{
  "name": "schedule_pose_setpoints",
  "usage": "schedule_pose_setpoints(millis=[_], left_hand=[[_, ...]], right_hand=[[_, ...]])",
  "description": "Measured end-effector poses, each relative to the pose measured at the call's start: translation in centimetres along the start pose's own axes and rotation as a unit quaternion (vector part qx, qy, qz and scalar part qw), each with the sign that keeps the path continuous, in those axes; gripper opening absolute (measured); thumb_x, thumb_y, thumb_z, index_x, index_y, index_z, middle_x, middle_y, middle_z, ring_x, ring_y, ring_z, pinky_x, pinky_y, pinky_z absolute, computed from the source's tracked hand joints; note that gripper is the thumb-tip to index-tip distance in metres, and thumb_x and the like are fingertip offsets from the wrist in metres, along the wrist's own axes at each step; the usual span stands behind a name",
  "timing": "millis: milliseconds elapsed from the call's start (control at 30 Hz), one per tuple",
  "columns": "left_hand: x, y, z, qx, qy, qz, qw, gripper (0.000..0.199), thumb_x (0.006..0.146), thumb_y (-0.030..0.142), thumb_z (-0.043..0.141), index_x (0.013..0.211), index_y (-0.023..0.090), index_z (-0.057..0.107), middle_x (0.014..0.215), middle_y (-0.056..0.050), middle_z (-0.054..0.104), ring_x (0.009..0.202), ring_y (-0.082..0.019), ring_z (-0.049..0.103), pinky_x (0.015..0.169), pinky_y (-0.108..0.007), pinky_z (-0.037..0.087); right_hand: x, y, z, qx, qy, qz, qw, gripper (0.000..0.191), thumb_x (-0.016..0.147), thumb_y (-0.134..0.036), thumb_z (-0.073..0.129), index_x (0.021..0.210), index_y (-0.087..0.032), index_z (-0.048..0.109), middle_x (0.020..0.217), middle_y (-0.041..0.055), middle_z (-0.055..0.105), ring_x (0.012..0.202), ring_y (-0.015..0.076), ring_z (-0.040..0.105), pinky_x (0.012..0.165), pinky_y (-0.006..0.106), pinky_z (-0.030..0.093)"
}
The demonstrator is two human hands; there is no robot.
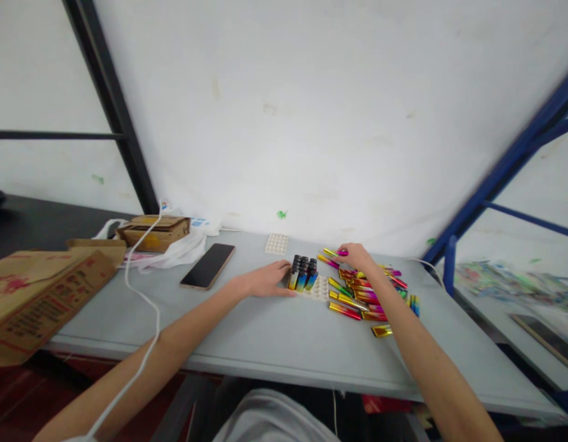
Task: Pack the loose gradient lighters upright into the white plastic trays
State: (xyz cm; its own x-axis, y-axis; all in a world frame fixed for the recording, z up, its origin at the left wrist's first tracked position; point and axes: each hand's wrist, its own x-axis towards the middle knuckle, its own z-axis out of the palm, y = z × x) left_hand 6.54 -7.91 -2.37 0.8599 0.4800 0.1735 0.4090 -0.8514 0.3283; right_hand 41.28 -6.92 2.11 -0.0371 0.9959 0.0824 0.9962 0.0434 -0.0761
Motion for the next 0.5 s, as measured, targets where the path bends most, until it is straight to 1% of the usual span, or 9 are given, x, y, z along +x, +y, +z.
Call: schedule_pose_setpoints(millis=[67,167,233,300,400,500], left_hand=[[0.0,0.0,0.0,0.005,0.001,0.002,1.000,0.070,0.099,0.065,0.063,0.145,0.013,0.051,0.151,-0.021,0.054,0.141,-0.032,0.053,0.123,-0.041,0.040],[0.0,-0.1,0.1,0.008,0.002,0.000,1.000,0.071,0.099,0.066,0.062,0.144,0.012,0.051,0.150,-0.020,0.055,0.139,-0.032,0.054,0.122,-0.040,0.040],[0.0,0.0,0.0,0.009,0.005,-0.001,1.000,0.071,0.099,0.066,0.062,0.144,0.012,0.052,0.149,-0.020,0.056,0.139,-0.031,0.055,0.122,-0.039,0.041],[0.0,0.1,0.0,0.008,0.006,-0.004,1.000,0.070,0.098,0.066,0.063,0.144,0.013,0.053,0.149,-0.019,0.056,0.138,-0.031,0.056,0.121,-0.038,0.041],[0.0,0.3,-0.2,0.005,-0.003,-0.012,1.000,0.072,0.098,0.064,0.064,0.144,0.010,0.053,0.150,-0.021,0.055,0.140,-0.032,0.055,0.122,-0.039,0.041],[0.0,0.3,-0.3,0.002,-0.006,-0.010,1.000,0.072,0.098,0.065,0.063,0.145,0.012,0.052,0.151,-0.021,0.054,0.141,-0.034,0.053,0.123,-0.041,0.040]], right_hand=[[-0.4,-0.4,-0.6,0.015,0.006,-0.014,1.000,0.032,0.094,-0.043,0.075,0.111,-0.016,0.083,0.111,0.0129,0.082,0.102,0.0252,0.076,0.086,0.027,0.053],[-1.1,-0.8,-1.1,0.013,0.005,-0.014,1.000,0.031,0.095,-0.044,0.075,0.102,-0.016,0.085,0.101,0.0132,0.083,0.093,0.0245,0.076,0.081,0.027,0.053],[-1.5,-0.8,-1.2,0.003,0.000,-0.008,1.000,0.034,0.095,-0.047,0.073,0.099,-0.016,0.085,0.097,0.0142,0.083,0.091,0.0250,0.077,0.081,0.027,0.053],[-1.8,-0.7,-1.1,-0.005,0.003,-0.001,1.000,0.033,0.097,-0.047,0.071,0.099,-0.016,0.085,0.097,0.0151,0.083,0.093,0.0254,0.077,0.083,0.028,0.053],[-2.1,-0.4,-0.8,0.003,0.029,0.005,1.000,0.028,0.100,-0.038,0.067,0.098,-0.017,0.085,0.099,0.0152,0.083,0.096,0.0250,0.076,0.085,0.028,0.051],[-2.5,-0.1,-0.6,0.072,0.081,0.002,0.994,0.025,0.098,-0.034,0.066,0.093,-0.018,0.084,0.095,0.0112,0.083,0.088,0.0233,0.075,0.081,0.029,0.050]])
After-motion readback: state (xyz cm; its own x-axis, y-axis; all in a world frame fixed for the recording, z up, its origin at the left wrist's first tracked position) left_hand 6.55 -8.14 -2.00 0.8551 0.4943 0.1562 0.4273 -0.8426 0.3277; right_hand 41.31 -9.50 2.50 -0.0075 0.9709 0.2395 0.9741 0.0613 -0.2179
